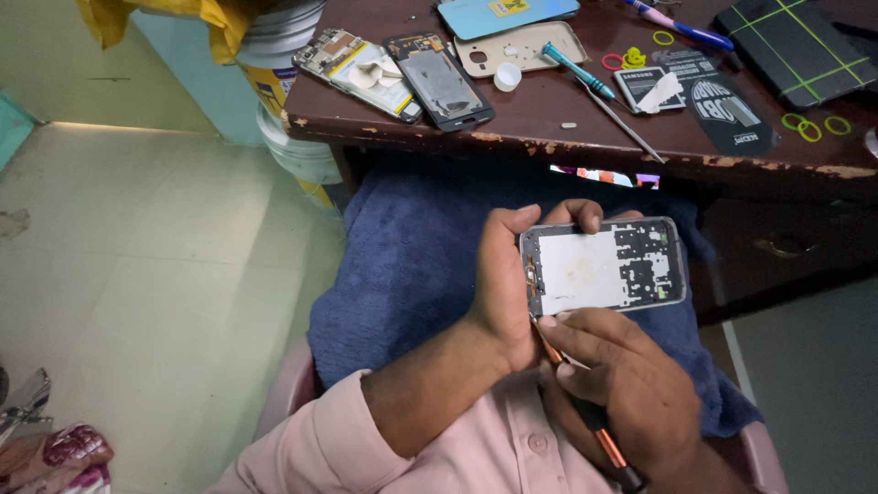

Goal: The person uses a screwdriver to pry and separate the screen assembly from the smartphone's frame. They work along the edges of the device, carefully lifting the display to disconnect internal components.

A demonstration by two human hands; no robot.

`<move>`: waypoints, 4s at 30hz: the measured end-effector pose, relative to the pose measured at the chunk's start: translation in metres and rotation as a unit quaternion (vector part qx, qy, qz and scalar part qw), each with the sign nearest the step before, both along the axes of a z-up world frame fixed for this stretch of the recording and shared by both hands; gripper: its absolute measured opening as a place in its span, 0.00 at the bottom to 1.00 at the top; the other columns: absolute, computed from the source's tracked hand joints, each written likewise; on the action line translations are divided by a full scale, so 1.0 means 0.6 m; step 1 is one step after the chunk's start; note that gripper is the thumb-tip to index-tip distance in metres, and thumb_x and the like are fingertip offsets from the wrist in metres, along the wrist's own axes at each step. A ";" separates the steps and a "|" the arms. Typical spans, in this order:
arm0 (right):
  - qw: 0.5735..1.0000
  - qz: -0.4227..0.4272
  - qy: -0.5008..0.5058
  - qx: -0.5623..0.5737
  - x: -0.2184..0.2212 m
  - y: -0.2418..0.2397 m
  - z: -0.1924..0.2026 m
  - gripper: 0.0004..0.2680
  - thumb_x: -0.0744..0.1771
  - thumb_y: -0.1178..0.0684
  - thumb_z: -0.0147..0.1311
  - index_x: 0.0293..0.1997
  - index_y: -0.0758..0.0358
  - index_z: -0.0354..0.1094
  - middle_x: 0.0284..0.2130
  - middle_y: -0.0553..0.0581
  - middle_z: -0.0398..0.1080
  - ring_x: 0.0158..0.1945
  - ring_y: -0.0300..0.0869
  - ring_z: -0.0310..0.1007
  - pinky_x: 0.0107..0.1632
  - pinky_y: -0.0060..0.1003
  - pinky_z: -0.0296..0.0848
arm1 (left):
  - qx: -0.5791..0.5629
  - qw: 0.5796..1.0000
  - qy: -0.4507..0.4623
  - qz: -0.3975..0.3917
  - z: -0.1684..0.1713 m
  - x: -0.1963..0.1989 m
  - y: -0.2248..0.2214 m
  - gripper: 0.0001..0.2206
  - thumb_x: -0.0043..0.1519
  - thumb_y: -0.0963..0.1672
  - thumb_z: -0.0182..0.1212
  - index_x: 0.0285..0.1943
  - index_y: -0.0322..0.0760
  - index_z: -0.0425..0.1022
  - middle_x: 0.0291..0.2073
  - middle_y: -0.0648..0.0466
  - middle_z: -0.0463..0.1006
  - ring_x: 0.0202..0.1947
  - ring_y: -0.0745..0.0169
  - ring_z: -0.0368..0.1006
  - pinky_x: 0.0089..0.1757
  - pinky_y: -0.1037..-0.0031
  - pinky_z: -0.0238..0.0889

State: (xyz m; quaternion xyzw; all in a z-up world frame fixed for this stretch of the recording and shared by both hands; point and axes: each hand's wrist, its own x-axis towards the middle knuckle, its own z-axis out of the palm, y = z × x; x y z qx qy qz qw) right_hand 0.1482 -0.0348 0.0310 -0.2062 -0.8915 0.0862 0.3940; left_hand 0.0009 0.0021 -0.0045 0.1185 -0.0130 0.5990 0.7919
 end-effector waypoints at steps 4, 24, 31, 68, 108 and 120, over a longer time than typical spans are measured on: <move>1.000 -0.015 -0.010 0.003 -0.001 -0.002 -0.006 0.11 0.58 0.60 0.69 0.28 0.60 0.65 0.44 0.59 0.77 0.49 0.49 0.79 0.46 0.37 0.79 | 0.024 0.999 -0.032 -0.007 -0.008 0.001 0.002 0.21 0.71 0.54 0.40 0.49 0.33 0.66 0.63 0.39 0.69 0.60 0.43 0.68 0.60 0.57 0.64; 0.999 -0.025 0.041 -0.013 0.011 -0.007 -0.016 0.13 0.60 0.62 0.66 0.37 0.61 0.60 0.45 0.64 0.75 0.51 0.54 0.80 0.47 0.42 0.80 | 0.033 0.999 -0.026 -0.030 -0.006 0.002 0.003 0.21 0.69 0.54 0.41 0.48 0.31 0.65 0.66 0.38 0.65 0.65 0.41 0.65 0.64 0.54 0.59; 0.989 -0.105 0.103 0.005 0.005 -0.014 -0.013 0.09 0.62 0.64 0.59 0.37 0.64 0.59 0.46 0.69 0.72 0.49 0.53 0.78 0.50 0.41 0.77 | 0.061 0.997 0.044 0.035 0.016 -0.005 0.003 0.21 0.63 0.50 0.44 0.59 0.31 0.63 0.70 0.40 0.65 0.68 0.43 0.63 0.65 0.53 0.60; 0.870 -0.331 -0.016 -0.366 0.087 0.168 -0.055 0.08 0.66 0.50 0.58 0.40 0.64 0.69 0.16 0.54 0.66 0.17 0.37 0.60 0.21 0.35 0.58 | -0.091 0.913 0.353 0.183 -0.027 -0.013 0.055 0.08 0.69 0.47 0.54 0.45 0.40 0.73 0.30 0.59 0.76 0.28 0.74 0.71 0.32 0.78 0.68; 0.920 -0.293 -0.248 0.075 0.199 0.384 -0.012 0.19 0.66 0.39 0.57 0.62 0.55 0.72 0.66 0.56 0.66 0.72 0.55 0.54 0.66 0.62 0.46 | 0.122 0.604 0.721 0.317 -0.001 -0.026 0.030 0.09 0.72 0.46 0.47 0.48 0.37 0.69 0.31 0.42 0.79 0.37 0.37 0.77 0.38 0.54 0.67; 0.933 -0.291 -0.211 0.029 0.199 0.388 -0.018 0.14 0.61 0.48 0.67 0.49 0.54 0.76 0.43 0.57 0.75 0.50 0.51 0.74 0.53 0.48 0.68 | 0.101 0.644 0.636 0.413 -0.042 -0.020 0.052 0.08 0.72 0.47 0.48 0.50 0.38 0.62 0.32 0.43 0.76 0.37 0.39 0.76 0.38 0.54 0.67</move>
